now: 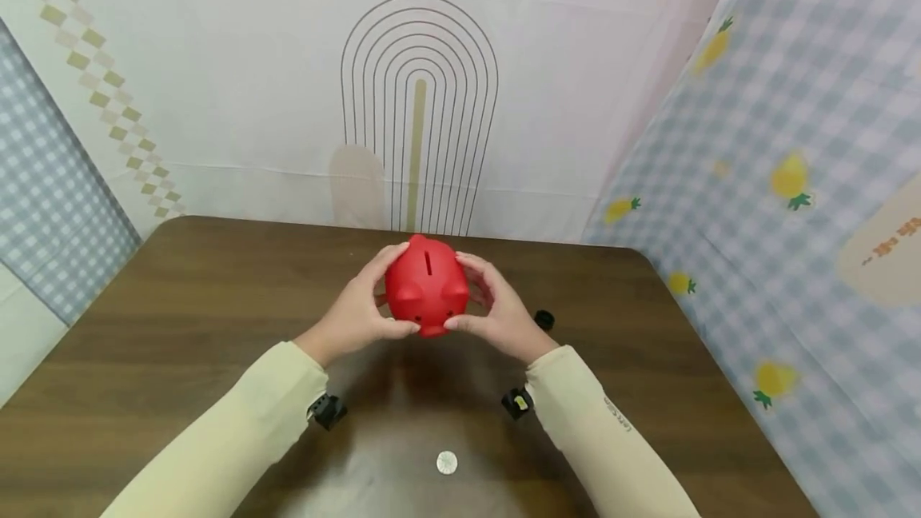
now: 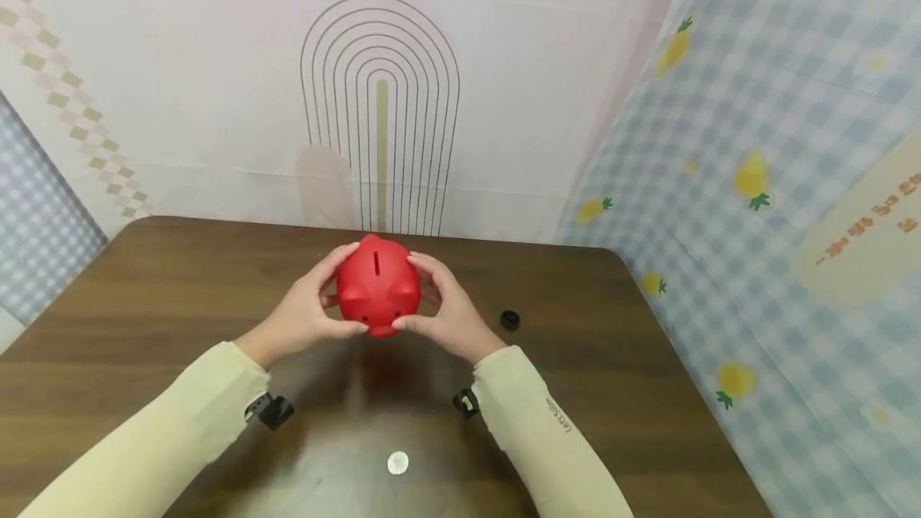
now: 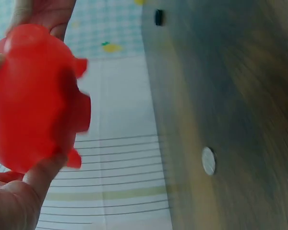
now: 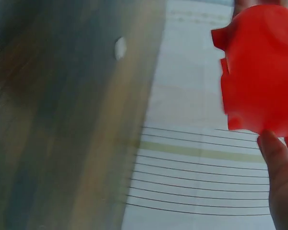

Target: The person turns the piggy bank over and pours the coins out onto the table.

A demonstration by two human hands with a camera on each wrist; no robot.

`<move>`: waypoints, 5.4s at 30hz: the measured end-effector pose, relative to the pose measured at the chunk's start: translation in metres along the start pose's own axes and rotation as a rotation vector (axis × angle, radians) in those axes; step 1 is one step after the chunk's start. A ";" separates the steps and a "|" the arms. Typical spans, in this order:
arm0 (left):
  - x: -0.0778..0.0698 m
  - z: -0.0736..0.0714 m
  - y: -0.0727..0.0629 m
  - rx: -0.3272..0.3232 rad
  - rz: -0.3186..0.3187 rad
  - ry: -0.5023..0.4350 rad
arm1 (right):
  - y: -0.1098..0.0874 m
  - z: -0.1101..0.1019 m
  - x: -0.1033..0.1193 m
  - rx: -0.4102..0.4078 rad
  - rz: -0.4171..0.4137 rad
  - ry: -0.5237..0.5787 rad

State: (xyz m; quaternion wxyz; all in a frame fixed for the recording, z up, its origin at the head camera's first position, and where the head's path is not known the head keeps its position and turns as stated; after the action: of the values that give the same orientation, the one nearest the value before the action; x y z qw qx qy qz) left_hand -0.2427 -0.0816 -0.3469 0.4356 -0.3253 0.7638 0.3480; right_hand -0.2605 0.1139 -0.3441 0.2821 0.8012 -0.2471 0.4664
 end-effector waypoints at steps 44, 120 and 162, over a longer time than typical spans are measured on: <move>0.039 0.016 0.006 0.032 -0.435 -0.404 | 0.003 0.003 -0.024 -0.101 0.492 0.110; -0.019 0.020 -0.004 -0.091 0.243 0.522 | -0.010 0.011 0.007 -0.079 -0.099 -0.399; -0.010 0.019 0.004 -0.089 0.045 0.009 | -0.007 -0.003 0.032 -0.091 -0.074 -0.441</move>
State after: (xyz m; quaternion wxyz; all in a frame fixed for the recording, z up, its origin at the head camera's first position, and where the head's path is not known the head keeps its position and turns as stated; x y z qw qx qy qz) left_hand -0.2338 -0.0618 -0.3446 0.4092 -0.3286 0.7567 0.3899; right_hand -0.2433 0.1166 -0.3164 0.2740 0.8788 -0.2939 0.2574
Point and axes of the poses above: each hand's wrist, its own y-axis towards the middle knuckle, its own z-axis out of the palm, x = y × z, the point moved 5 cm from there along y, towards the middle knuckle, and after that the axes turned 14 degrees about x, right-handed, at the moved point
